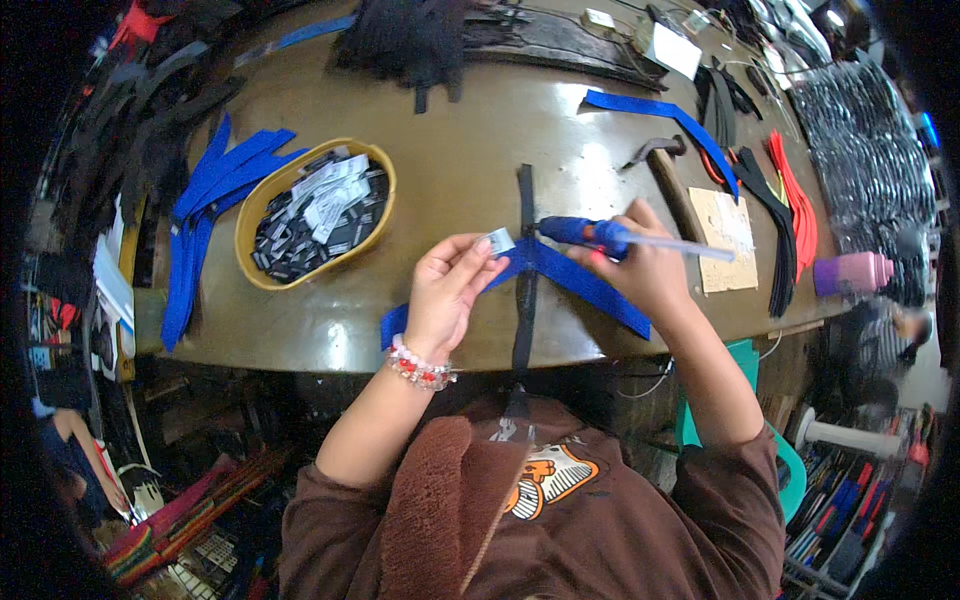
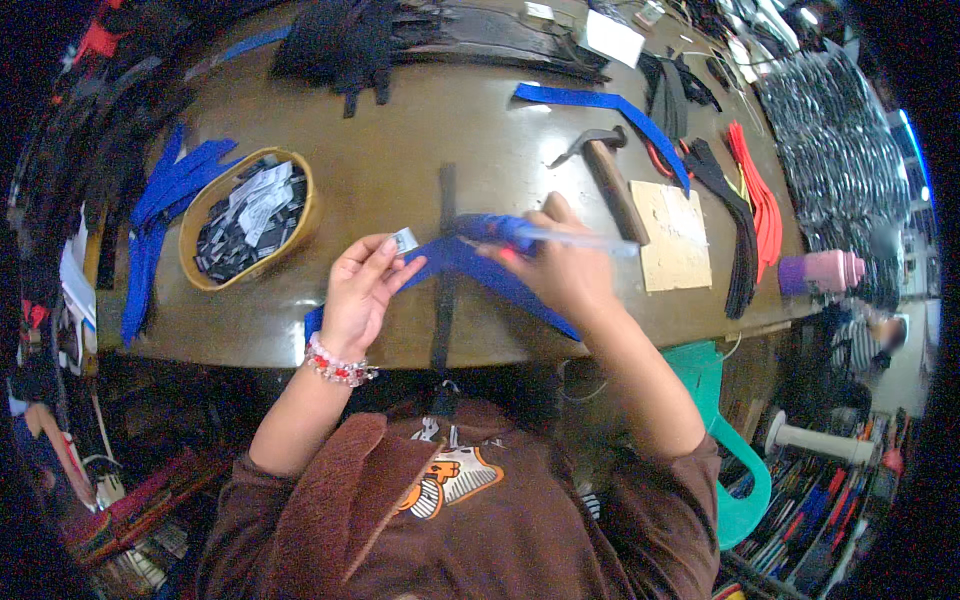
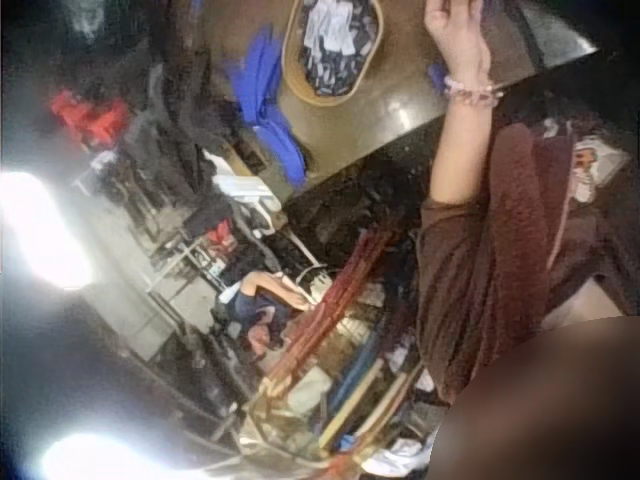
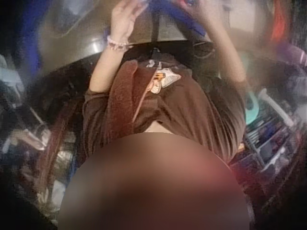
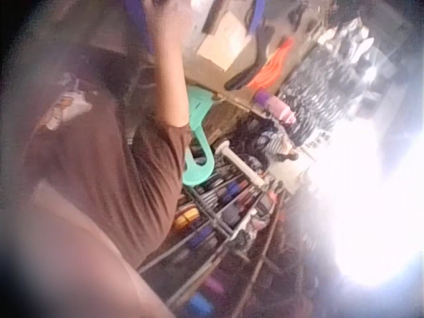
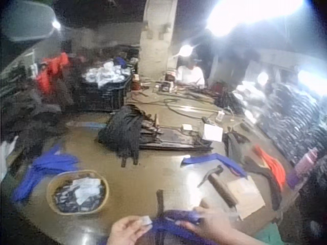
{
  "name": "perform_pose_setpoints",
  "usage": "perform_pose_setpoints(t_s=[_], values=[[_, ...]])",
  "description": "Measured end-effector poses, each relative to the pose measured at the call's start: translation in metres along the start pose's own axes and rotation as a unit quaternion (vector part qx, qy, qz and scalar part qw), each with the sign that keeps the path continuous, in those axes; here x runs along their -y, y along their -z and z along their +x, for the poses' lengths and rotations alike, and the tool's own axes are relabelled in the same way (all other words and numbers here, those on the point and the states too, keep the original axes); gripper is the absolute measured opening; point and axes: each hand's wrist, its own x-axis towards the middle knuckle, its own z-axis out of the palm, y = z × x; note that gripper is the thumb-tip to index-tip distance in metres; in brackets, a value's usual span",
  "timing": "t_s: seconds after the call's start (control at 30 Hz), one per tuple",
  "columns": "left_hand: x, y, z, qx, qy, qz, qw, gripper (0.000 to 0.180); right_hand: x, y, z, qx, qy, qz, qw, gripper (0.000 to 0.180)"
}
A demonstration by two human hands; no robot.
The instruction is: The person repeatedly applies hot glue to blue and black fabric straps and attaches small rectangular inserts, pressing them together to form joined strap segments. The person uses a glue gun and a hammer to secure the connections while working at a cluttered table.
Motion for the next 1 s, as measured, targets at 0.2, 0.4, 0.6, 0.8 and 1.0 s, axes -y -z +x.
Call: perform_pose_setpoints(t_s=[0.2,0.4,0.6,0.8,1.0], values=[[-0.003,-0.005,-0.001,-0.021,-0.004,0.038,0.999,0.011,-0.091,0.009,-0.06,-0.258,-0.329,0.191,0.888,0.029],[0.003,-0.029,-0.016,0.063,-0.057,0.242,0.966,0.012,-0.149,0.001,-0.127,-0.273,-0.442,-0.019,0.854,0.053],[0.031,-0.07,-0.045,0.084,-0.007,0.205,0.975,0.011,-0.012,-0.021,-0.124,-0.196,-0.228,0.415,0.859,0.038],[0.018,-0.064,-0.052,0.072,0.007,0.245,0.967,0.011,0.037,-0.024,-0.082,-0.057,-0.169,0.514,0.839,0.011],[-0.025,-0.033,-0.014,0.08,-0.218,0.676,0.7,0.015,0.031,-0.033,-0.038,-0.034,-0.02,0.275,0.961,0.022]])
